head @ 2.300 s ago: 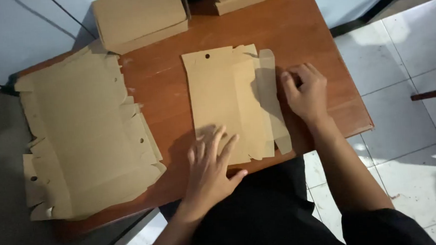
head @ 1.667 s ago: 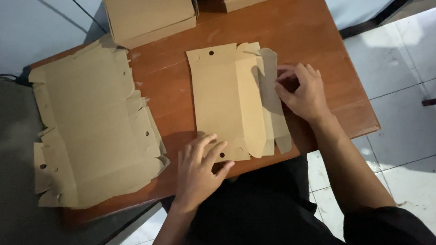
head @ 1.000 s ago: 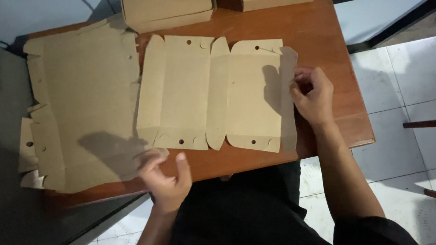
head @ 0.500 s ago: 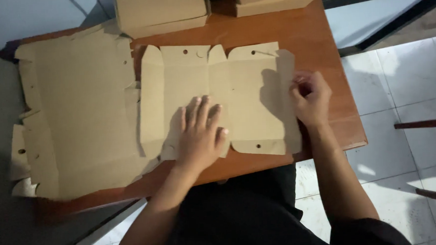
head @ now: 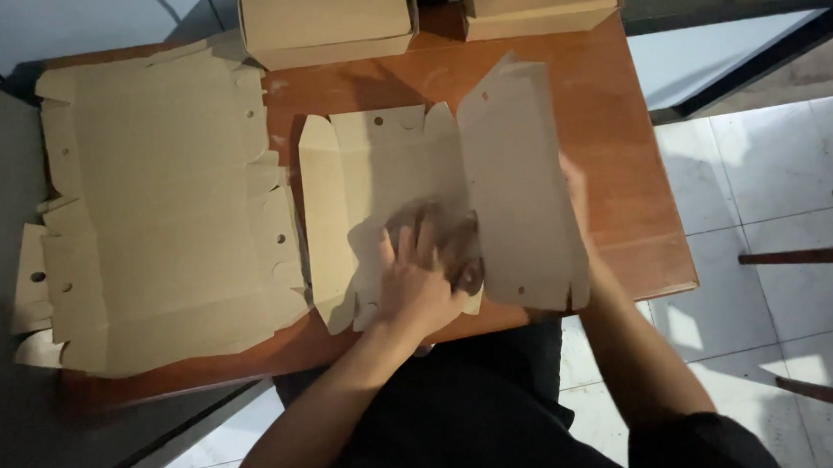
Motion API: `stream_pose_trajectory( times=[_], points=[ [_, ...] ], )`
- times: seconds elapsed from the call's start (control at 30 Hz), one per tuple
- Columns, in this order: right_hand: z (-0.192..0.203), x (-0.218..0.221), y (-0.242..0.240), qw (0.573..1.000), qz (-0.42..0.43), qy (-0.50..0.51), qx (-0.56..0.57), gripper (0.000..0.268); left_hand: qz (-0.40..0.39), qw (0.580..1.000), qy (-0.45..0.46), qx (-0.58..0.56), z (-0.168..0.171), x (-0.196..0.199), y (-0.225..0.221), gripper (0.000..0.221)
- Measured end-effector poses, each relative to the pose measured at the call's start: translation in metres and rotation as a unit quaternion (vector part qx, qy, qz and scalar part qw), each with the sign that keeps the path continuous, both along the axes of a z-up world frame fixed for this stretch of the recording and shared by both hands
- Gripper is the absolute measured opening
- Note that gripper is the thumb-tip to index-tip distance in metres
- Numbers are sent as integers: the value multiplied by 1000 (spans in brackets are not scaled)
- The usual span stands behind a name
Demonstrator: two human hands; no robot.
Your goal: Assembling cardboard food containers by folding flat templates along pre-scored lines and tucking in the flaps.
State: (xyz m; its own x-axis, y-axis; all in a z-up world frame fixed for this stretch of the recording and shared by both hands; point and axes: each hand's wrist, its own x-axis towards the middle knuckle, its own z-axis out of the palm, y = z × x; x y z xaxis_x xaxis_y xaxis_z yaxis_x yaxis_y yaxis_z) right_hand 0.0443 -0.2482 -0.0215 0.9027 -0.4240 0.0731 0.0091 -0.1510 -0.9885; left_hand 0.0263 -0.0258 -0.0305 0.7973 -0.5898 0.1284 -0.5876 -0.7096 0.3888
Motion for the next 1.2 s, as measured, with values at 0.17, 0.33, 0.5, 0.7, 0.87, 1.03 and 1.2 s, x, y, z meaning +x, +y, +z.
stream_pose_trajectory(
  times=[0.17, 0.33, 0.5, 0.7, 0.87, 1.03, 1.2],
  points=[
    [-25, -2, 41, 939, 166, -120, -275, 36, 22, 986, 165, -14, 0, 23, 38, 71],
    [-24, -9, 69, 795, 210, -85, -563, 57, 167, 708, 375, -575, 12, 55, 89, 96],
    [-28, -9, 70, 795, 222, -27, -564, 61, 159, 934, 106, -303, 32, 65, 96, 51],
    [-37, -8, 65, 789, 217, -34, -573, 63, 187, 968, -162, -46, -24, 109, 61, 49],
    [-35, -7, 66, 794, 214, -28, -569, 61, 253, 949, 125, -138, -5, 151, 59, 49],
    [-27, -7, 68, 798, 217, -84, -556, 57, 177, 946, 55, -266, -4, 155, 59, 46],
    [-42, -6, 65, 805, 213, -31, -553, 63, 114, 991, -70, -30, -9, 135, 26, 52]
  ],
)
